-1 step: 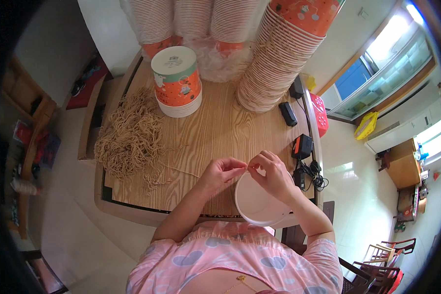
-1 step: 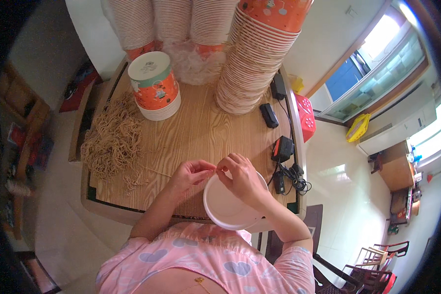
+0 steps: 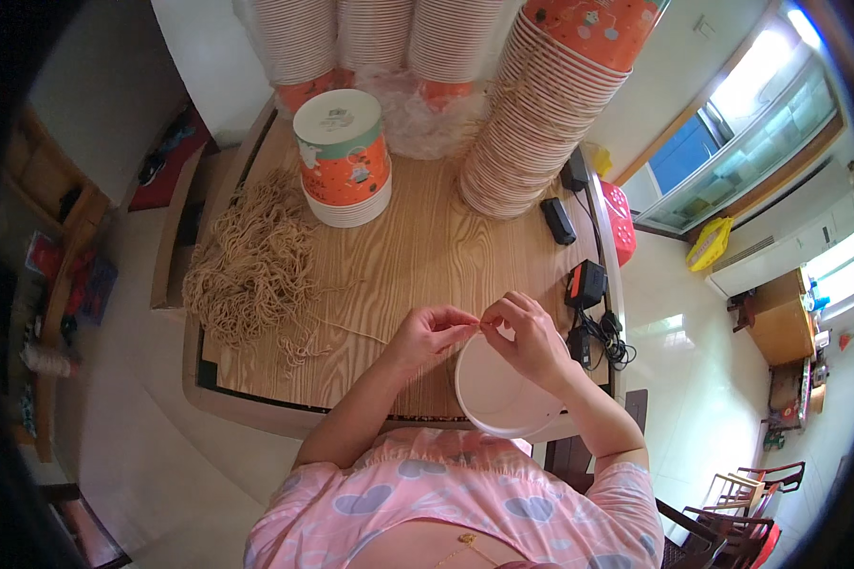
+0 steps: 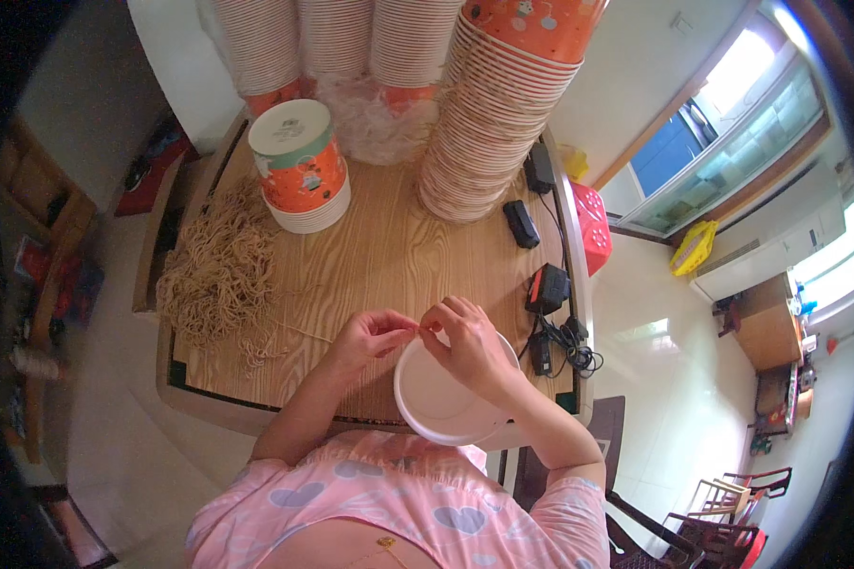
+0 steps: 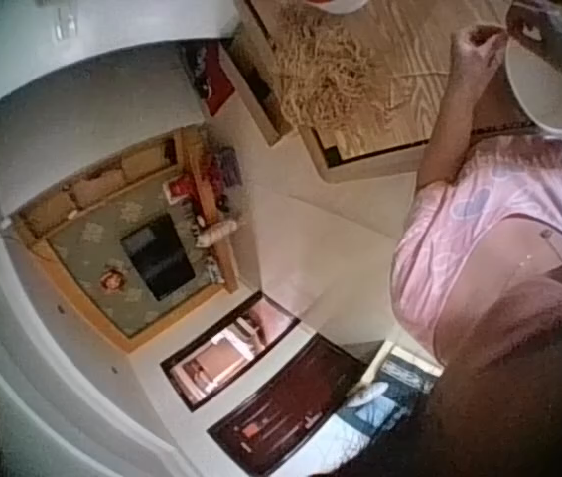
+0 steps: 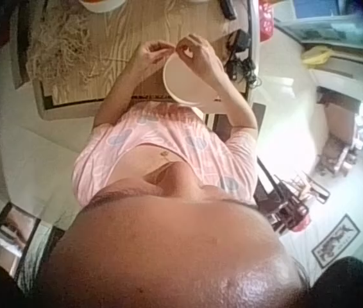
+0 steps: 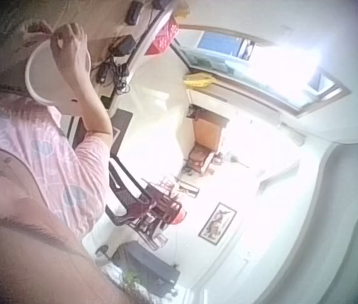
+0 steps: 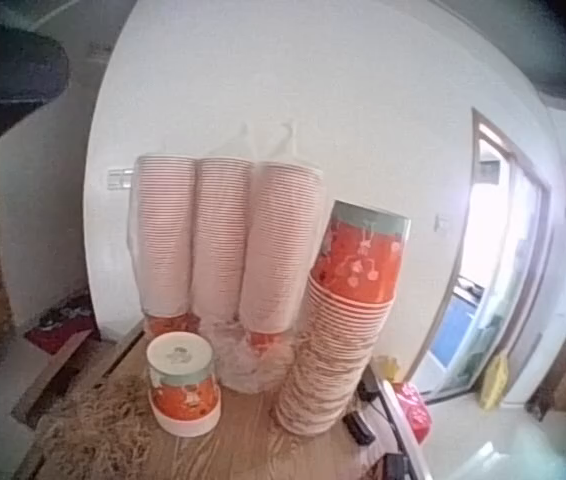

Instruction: Placing shredded wood filler and red string into paper cups for packaging.

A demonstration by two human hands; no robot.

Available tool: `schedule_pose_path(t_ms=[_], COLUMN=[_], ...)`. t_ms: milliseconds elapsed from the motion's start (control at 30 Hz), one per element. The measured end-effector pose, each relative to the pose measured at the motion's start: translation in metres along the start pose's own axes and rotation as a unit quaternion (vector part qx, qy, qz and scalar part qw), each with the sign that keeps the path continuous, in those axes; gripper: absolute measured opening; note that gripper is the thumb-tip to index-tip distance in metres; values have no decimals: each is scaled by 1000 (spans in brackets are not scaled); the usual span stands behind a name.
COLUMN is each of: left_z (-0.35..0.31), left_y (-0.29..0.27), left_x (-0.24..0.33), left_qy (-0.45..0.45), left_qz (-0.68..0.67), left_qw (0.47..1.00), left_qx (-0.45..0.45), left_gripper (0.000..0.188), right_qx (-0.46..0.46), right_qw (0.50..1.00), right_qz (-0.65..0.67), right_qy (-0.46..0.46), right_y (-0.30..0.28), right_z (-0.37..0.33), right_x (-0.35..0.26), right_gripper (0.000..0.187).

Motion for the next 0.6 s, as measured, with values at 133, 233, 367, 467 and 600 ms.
schedule_pose_path(t_ms=[133, 233, 367, 467, 600], left_z=[3, 4, 3, 3, 5], left_y=[-7, -7, -6, -8, -11], left_x=[-8, -11, -12, -14, -21], left_qy=[-14, -2, -1, 8, 16], left_qz=[21, -10, -36, -44, -29], left_qw=[1000, 1000, 999, 998, 999], left_qx=[13, 10, 30, 36, 32], left_gripper=[10, 9, 6, 4, 6], right_qx=[8, 33, 0, -13, -16], right_qw=[1000, 999, 1000, 1000, 999], right_qz=[-4, 0, -16, -25, -28], right_qy=[-4, 4, 0, 5, 38], right_y=[0, -4, -2, 1, 3], right_z=[0, -1, -4, -3, 0], right_x=[0, -1, -4, -7, -6], right_gripper=[7, 7, 9, 11, 13])
Point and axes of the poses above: each hand's wrist, its own z-axis towards the middle knuckle, its own y-axis out of the palm, x = y × z, the point moved 6 cm from there along z, towards the middle knuckle, and after that the axes turned 3 degrees about -y, right-handed, at the moved point
